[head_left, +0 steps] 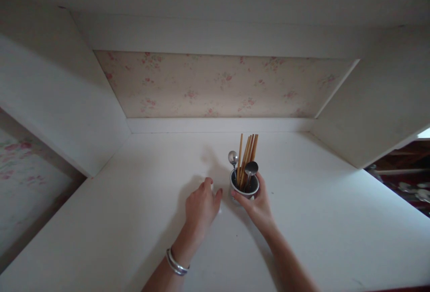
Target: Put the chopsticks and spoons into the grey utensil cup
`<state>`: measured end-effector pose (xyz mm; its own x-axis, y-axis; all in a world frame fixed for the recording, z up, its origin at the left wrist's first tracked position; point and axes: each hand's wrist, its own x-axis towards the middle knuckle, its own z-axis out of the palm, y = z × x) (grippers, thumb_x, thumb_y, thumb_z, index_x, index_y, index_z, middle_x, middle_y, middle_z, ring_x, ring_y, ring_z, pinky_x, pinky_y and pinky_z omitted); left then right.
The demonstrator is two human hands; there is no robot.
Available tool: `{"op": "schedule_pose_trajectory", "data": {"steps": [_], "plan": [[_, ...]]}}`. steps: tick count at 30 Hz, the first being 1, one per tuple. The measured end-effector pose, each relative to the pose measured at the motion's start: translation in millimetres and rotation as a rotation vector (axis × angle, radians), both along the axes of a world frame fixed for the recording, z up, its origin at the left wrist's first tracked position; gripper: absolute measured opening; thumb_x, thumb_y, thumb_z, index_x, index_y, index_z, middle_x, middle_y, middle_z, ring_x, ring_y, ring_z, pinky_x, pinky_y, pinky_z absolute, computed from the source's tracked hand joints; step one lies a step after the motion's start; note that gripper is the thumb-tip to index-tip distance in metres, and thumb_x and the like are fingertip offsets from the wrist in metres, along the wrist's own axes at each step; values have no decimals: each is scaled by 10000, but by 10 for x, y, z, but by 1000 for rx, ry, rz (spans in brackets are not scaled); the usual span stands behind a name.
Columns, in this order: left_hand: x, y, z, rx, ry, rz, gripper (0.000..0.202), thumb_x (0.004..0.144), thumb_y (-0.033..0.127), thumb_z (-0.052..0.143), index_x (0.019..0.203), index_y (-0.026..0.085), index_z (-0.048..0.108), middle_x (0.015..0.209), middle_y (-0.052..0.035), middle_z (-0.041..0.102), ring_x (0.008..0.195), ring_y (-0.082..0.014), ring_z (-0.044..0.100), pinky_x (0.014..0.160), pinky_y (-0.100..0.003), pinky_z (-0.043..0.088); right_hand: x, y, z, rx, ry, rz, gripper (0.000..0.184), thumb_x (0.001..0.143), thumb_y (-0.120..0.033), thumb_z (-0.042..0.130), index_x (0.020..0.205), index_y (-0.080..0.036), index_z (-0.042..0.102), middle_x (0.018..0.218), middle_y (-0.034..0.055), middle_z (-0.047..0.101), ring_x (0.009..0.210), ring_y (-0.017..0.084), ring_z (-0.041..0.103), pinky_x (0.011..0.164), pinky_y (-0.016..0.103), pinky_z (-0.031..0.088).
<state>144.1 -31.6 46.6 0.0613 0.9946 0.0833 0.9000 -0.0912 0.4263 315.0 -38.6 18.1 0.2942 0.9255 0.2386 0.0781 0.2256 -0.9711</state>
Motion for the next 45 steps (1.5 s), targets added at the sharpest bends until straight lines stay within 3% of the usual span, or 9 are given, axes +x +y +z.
{"op": "schedule_pose_trajectory", "data": {"steps": [3,14,17,21,25,28,35,41,45], "plan": [[67,-13,-27,-38,75,7,352,883,450,543,1134,205,505,966,-90,720,843,-284,703,651,-313,460,-40,-24,-15,8,-29,6,871,625,-357,867,1357,-277,401,1272,93,602,1155,300,584,1023,511,445],[-54,108,-66,-78,14,37,228,926,182,383,1086,139,540,934,-152,722,866,-274,703,691,-315,437,-54,-40,-76,42,-27,51,880,640,-349,859,1371,-277,375,1253,99,612,1157,316,583,1023,535,440],[-137,197,-153,-80,-186,62,210,917,186,415,1079,143,543,935,-145,720,888,-256,692,717,-308,437,-50,-31,-89,56,-20,60,857,644,-335,856,1363,-282,392,1243,93,621,1145,310,593,1017,516,453],[-239,315,-160,-73,-674,63,288,897,264,482,1155,141,511,941,-111,724,866,-213,674,727,-294,453,-61,-30,-78,62,4,64,862,637,-324,860,1360,-275,394,1228,100,634,1122,305,611,995,501,478],[-233,300,42,-19,-1071,13,333,868,376,540,1108,148,578,916,-67,709,826,-166,632,713,-251,442,-58,-34,-58,48,13,73,866,644,-351,856,1369,-288,386,1229,88,635,1118,300,609,1008,519,463],[-132,224,252,-2,-1184,-68,264,857,390,569,943,146,625,837,-31,676,699,-114,556,665,-222,416,-53,-34,-42,48,10,92,865,657,-354,849,1380,-287,379,1252,84,623,1139,304,595,1025,522,447],[221,190,614,36,-1029,-76,350,885,458,531,848,142,674,715,-15,646,633,-120,540,594,-217,408,-48,-28,-13,53,15,98,826,661,-342,840,1359,-290,401,1249,72,626,1137,311,594,1018,520,452],[379,242,404,189,-693,-99,365,910,415,508,714,164,687,852,-51,615,771,-142,590,717,-239,459,-65,-25,-10,61,39,82,814,651,-291,838,1350,-281,421,1255,72,626,1159,299,583,1034,499,433],[413,200,277,219,-560,-113,321,919,394,509,824,182,731,877,-59,608,829,-160,584,759,-257,467,-100,-25,30,69,92,82,807,651,-289,842,1346,-266,432,1230,85,647,1121,287,615,995,472,473]]}}
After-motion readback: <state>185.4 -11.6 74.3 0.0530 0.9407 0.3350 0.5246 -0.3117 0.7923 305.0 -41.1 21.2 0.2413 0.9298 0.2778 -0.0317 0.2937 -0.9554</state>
